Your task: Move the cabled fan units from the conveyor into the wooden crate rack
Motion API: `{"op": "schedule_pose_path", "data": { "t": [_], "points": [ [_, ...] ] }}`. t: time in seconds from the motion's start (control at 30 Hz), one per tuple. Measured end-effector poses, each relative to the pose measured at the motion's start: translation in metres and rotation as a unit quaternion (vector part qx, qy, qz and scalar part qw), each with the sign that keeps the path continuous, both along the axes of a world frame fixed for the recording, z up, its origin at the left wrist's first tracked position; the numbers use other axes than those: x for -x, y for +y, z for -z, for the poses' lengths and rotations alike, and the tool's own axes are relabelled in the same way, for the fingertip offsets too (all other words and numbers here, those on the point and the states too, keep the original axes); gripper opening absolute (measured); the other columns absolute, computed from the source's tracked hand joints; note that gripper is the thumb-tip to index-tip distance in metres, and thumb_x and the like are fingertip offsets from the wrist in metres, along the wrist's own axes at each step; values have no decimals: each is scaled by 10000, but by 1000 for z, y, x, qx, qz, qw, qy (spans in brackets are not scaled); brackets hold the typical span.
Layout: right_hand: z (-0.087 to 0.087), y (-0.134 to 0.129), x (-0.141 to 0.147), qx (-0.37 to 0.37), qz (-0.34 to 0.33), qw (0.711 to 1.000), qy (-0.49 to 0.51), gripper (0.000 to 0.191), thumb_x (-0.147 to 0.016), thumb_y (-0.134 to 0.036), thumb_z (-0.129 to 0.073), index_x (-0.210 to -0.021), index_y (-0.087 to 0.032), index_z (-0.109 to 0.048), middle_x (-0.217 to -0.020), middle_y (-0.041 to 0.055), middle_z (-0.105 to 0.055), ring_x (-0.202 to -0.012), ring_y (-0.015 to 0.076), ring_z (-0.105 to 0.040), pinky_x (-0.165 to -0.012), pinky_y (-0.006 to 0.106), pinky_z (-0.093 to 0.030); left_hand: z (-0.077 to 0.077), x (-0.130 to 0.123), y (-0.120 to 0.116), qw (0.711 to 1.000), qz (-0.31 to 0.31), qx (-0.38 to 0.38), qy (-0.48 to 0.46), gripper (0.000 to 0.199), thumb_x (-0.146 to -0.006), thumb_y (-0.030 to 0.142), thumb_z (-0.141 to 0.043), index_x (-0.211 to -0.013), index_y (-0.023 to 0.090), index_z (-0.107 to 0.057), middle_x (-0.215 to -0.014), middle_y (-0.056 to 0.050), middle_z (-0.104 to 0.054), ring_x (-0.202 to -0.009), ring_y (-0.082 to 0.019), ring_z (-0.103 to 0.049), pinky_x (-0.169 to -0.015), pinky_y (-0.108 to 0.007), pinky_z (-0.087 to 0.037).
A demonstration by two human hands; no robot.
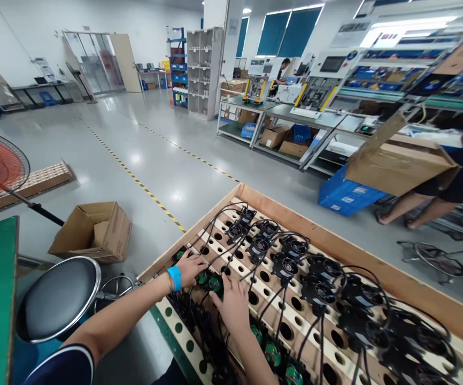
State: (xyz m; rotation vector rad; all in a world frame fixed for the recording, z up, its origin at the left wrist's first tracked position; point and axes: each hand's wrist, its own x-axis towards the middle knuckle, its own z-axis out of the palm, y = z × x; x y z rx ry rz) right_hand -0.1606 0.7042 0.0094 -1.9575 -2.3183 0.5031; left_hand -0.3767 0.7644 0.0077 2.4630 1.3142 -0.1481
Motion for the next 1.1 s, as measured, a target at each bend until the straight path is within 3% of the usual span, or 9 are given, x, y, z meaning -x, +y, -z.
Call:
{"op": "schedule_pose_path", "data": {
  "t": [0.1,0.33,0.43,0.5,0.63,0.73,0.87,1.0,1.1],
  "points": [
    [0,10,18,40,-3,999,-22,550,-908,-389,-627,-1386,-126,-553,-1327,192,-642,-1252,375,-579,-1051,533,-458,3,-5,4,999,22,-18,19,629,-744,302,-849,-1327,265,-617,-1310,-79,-675,-1266,-298,-576,-1220,-588,-201],
    [20,-3,10,-12,-38,999,-22,511,-936,-411,-588,-1341,-99,-576,-1271,190,-665,-1199,364,-608,-1022,514,-473,6,-13,5,995,84,-43,44,655,-754,299,-856,-1335,154,-590,-1346,-164,-650,-1288,-318,-557,-1206,-539,-250],
    [44,-10,2,-97,-49,994,24,574,-918,-514,-603,-1311,-96,-581,-1228,184,-697,-1125,329,-642,-992,482,-486,8,-4,4,995,93,-29,15,701,-779,318,-841,-1390,133,-552,-1388,-164,-635,-1295,-288,-569,-1197,-476,-300],
    [61,-14,-2,-179,-67,981,45,540,-927,-546,-570,-1222,-96,-619,-1183,180,-719,-1095,303,-652,-1005,464,-475,11,2,2,994,102,-29,2,636,-814,343,-814,-1384,194,-573,-1447,-131,-602,-1340,-262,-543,-1179,-432,-334],
    [79,-21,-2,-324,-102,940,20,393,-973,-461,-527,-1094,-120,-678,-1255,179,-703,-1145,273,-642,-1031,422,-454,17,6,-1,991,117,-58,28,448,-859,355,-768,-1286,266,-668,-1486,-112,-562,-1364,-276,-520,-1104,-421,-415],
    [79,-22,1,-351,-108,930,-6,370,-973,-447,-535,-1041,-127,-706,-1231,173,-715,-1092,276,-657,-988,417,-471,21,0,-3,990,119,-74,27,461,-866,358,-753,-1309,271,-661,-1464,-139,-555,-1334,-302,-532,-1010,-433,-488],
    [75,-23,-2,-326,-112,938,-30,364,-976,-438,-530,-1036,-134,-720,-1222,167,-721,-1079,291,-660,-957,433,-473,20,-5,-6,991,110,-60,39,471,-875,348,-726,-1331,263,-643,-1453,-150,-544,-1323,-298,-533,-955,-409,-527],
    [65,-18,-9,-287,-117,951,-5,435,-992,-506,-459,-1082,-166,-714,-1222,148,-722,-1091,298,-649,-948,458,-461,9,12,-5,989,114,-89,30,589,-876,309,-713,-1441,268,-551,-1548,-142,-484,-1427,-296,-455,-1148,-466,-418],
    [48,-5,4,-262,-77,961,37,473,-974,-558,-467,-1169,-184,-683,-1243,138,-701,-1113,310,-622,-933,459,-454,-3,33,6,982,53,-175,54,547,-948,194,-555,-1491,175,-494,-1581,-157,-462,-1510,-283,-351,-1244,-494,-292]
  ]
}}
